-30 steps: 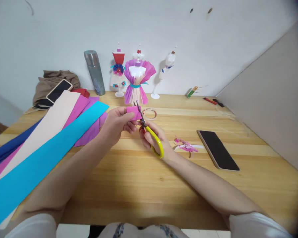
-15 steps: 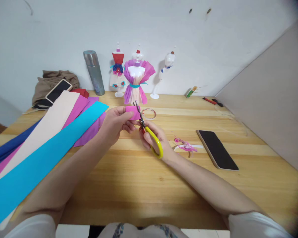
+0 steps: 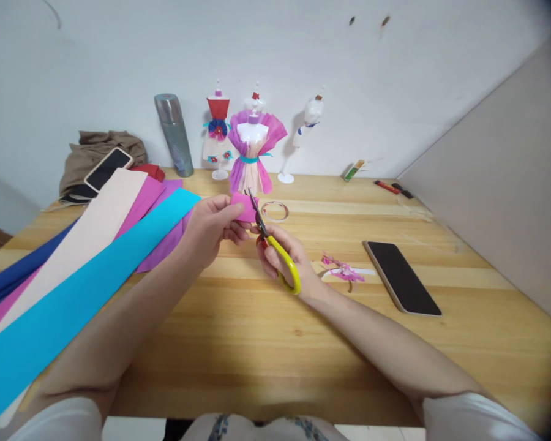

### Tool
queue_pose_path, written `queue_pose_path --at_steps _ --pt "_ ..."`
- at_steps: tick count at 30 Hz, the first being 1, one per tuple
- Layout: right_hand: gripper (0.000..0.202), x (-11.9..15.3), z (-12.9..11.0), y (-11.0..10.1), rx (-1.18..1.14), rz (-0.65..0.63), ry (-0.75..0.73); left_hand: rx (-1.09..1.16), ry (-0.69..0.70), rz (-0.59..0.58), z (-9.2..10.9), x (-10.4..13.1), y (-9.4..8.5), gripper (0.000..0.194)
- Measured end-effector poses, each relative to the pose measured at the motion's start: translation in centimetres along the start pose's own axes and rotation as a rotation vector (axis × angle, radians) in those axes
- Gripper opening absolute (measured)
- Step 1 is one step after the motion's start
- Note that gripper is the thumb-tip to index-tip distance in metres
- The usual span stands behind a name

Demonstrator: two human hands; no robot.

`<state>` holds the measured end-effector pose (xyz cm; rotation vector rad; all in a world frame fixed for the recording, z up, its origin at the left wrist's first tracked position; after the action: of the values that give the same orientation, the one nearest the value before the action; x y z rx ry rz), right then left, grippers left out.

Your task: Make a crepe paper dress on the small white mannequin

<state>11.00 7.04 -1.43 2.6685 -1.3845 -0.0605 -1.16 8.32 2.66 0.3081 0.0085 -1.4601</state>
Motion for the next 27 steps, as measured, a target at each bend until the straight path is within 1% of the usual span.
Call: queue_pose_path --at_steps 11,19,27 --pt "0.060 0.11 0.07 0.08 0.028 0.002 0.002 -0.009 0.016 0.005 0.13 -0.02 -0.32 0.021" --pt "0.060 0.07 0.00 0.28 0.025 -0.014 0.008 -0.018 0.035 0.013 0.47 -0.21 -0.49 0.020" --pt "0.063 0.15 0.01 0.44 0.027 -0.023 0.014 -0.021 0.042 0.006 0.66 -0.29 -0.65 0.027"
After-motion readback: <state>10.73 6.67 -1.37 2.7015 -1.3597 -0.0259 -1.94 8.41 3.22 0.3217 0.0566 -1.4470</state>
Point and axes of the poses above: each hand's wrist, its own x-axis away from the middle knuckle, its own y-axis out of the palm, z = x × y, the point moved 10 cm from there along -x, towards the middle knuckle, and after that the axes turned 15 degrees about y, right-handed, at the moved point
